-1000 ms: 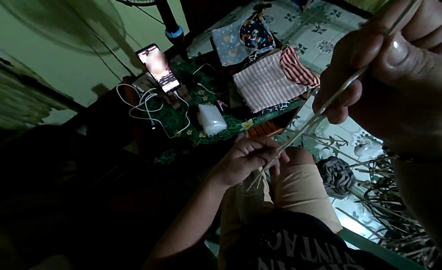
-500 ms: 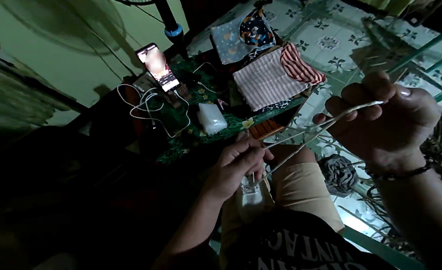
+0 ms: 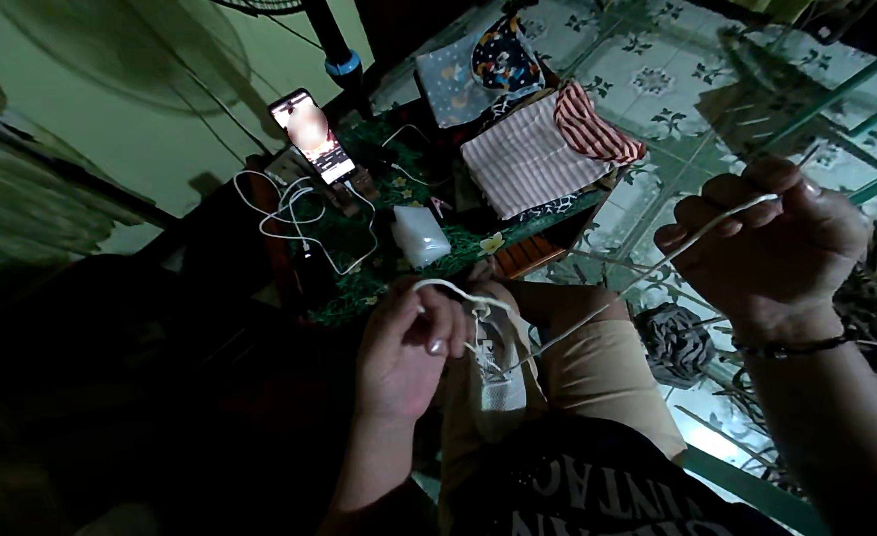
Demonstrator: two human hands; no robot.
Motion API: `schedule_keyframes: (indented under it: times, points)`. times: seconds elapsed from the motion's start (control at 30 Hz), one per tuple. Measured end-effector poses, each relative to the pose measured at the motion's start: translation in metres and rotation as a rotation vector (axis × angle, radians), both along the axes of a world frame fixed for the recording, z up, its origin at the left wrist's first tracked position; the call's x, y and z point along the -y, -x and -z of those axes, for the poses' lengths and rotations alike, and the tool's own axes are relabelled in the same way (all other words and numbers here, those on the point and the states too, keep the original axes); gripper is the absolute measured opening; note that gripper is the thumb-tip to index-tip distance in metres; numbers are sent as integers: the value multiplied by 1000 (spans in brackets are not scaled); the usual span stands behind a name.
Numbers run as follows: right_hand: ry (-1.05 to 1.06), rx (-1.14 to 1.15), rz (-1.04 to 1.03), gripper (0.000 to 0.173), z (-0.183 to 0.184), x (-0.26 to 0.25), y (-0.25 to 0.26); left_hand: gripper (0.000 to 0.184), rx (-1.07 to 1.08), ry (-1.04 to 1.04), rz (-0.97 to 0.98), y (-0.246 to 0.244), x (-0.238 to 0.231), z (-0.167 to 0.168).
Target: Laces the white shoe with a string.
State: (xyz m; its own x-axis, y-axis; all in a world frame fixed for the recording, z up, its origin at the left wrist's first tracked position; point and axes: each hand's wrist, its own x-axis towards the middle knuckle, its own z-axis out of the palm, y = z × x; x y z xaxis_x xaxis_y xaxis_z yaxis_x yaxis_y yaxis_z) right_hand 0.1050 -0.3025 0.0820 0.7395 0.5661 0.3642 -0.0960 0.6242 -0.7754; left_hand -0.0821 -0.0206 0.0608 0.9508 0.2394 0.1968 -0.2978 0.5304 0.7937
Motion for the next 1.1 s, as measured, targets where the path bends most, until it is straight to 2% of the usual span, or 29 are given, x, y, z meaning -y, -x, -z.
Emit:
schedule_keyframes:
  times: [0.13,0.3,0.53,0.7,0.8,0.9,0.97,1.03,1.1]
  points:
    - [106,-129,134,21,21,17,-5,28,-40,16,-213,25,-31,4]
    - [171,-323,280,30,55,36,-14,40,-216,-8,-468,58,-66,36]
    - [148,-470,370,33,86,50,-18,45,-466,24,-625,89,-89,83]
    - [153,-472,369,34,93,60,-11,36,-527,-12,-687,93,-93,97]
    - [234,-453,349,28,92,62,-4,26,-677,-322,-651,95,-95,98]
    - [391,-340,302,26,95,66,-1,26,-936,-906,-528,95,-96,99]
    - [519,-238,257,24,98,68,0,32,-1110,-1185,-393,89,-90,89]
    - [653,-211,252,21,94,64,4,35,-1054,-1276,-388,81,-80,84]
    - [736,-232,254,18,88,56,9,32,-830,-1294,-388,72,-66,84]
